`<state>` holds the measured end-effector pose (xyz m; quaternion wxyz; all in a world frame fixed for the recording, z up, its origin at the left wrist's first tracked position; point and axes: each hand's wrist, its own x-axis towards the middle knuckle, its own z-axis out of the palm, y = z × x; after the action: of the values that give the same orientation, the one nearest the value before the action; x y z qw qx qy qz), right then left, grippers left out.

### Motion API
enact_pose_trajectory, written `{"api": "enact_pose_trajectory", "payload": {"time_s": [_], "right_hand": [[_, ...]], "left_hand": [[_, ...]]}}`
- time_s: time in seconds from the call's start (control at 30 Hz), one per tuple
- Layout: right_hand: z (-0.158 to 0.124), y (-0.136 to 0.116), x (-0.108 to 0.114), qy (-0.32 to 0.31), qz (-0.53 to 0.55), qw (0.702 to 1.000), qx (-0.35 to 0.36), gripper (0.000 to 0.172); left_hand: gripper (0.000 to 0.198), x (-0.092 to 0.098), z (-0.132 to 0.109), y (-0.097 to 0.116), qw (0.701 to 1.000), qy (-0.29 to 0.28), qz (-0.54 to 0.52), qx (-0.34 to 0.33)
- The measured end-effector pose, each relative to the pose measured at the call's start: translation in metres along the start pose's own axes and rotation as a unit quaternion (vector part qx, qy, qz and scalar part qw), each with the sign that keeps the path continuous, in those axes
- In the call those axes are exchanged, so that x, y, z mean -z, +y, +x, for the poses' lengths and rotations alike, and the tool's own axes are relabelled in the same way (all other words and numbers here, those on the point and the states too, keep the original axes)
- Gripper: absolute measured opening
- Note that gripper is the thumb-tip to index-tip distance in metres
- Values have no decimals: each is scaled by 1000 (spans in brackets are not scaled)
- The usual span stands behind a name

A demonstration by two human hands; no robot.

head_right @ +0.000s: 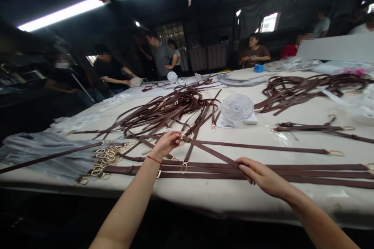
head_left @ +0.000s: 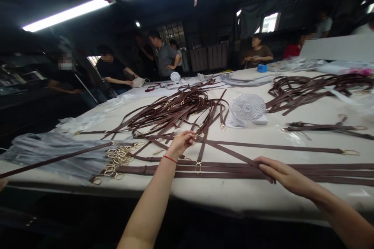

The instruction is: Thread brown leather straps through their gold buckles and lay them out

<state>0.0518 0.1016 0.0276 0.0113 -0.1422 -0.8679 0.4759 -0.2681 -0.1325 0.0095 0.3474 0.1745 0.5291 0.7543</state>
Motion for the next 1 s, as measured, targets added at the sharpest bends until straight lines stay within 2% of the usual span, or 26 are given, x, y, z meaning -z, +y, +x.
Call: {"api": "enact_pose_trajectory", "payload": {"time_s": [0.1, 0.17, 0.23, 0.3, 0.33, 0.4, 0.47, 0.53, 0.67, 0.77, 0.83, 0.9, 1.0], "right_hand": [[5, -17, -20, -44, 103, 994, 7, 43], [16, -29, -34, -54, 193, 980, 3, 37], [30, -35, -49, -42, 272, 961, -41, 30], [44, -35, -62, -19, 335, 938, -90, 21], [49, -33, -68, -9, 365, 925, -103, 18], [54, -29, -75, -4, 420, 901, -105, 16], [54, -25, -79, -20, 457, 885, -92, 19], [51, -23, -80, -43, 478, 874, -77, 22], [44, -23, -79, -58, 498, 864, -51, 26], [36, -25, -77, -44, 516, 854, -51, 28], [29, -26, -77, -37, 519, 853, -49, 31], [21, -25, -77, -37, 496, 866, -56, 34], [12, -19, -80, -35, 434, 894, -102, 33]], "left_hand": [[15, -6, 20, 12, 999, 32, -18, -32], [17, -13, 31, 14, 995, 79, -20, -53], [19, -24, 33, 7, 989, 141, 18, -50], [15, -40, 22, -8, 983, 162, 81, -31], [13, -48, 11, -18, 984, 143, 104, -18], [14, -66, -16, -37, 992, 59, 109, 15], [22, -84, -44, -54, 995, -16, 75, 61], [26, -99, -67, -67, 993, -56, 40, 100], [27, -117, -84, -83, 992, -47, -16, 118], [24, -121, -82, -90, 991, -47, -67, 103], [19, -121, -78, -92, 992, -23, -82, 89], [15, -120, -75, -92, 993, 12, -92, 74], [14, -121, -74, -91, 992, 37, -104, 63]]}}
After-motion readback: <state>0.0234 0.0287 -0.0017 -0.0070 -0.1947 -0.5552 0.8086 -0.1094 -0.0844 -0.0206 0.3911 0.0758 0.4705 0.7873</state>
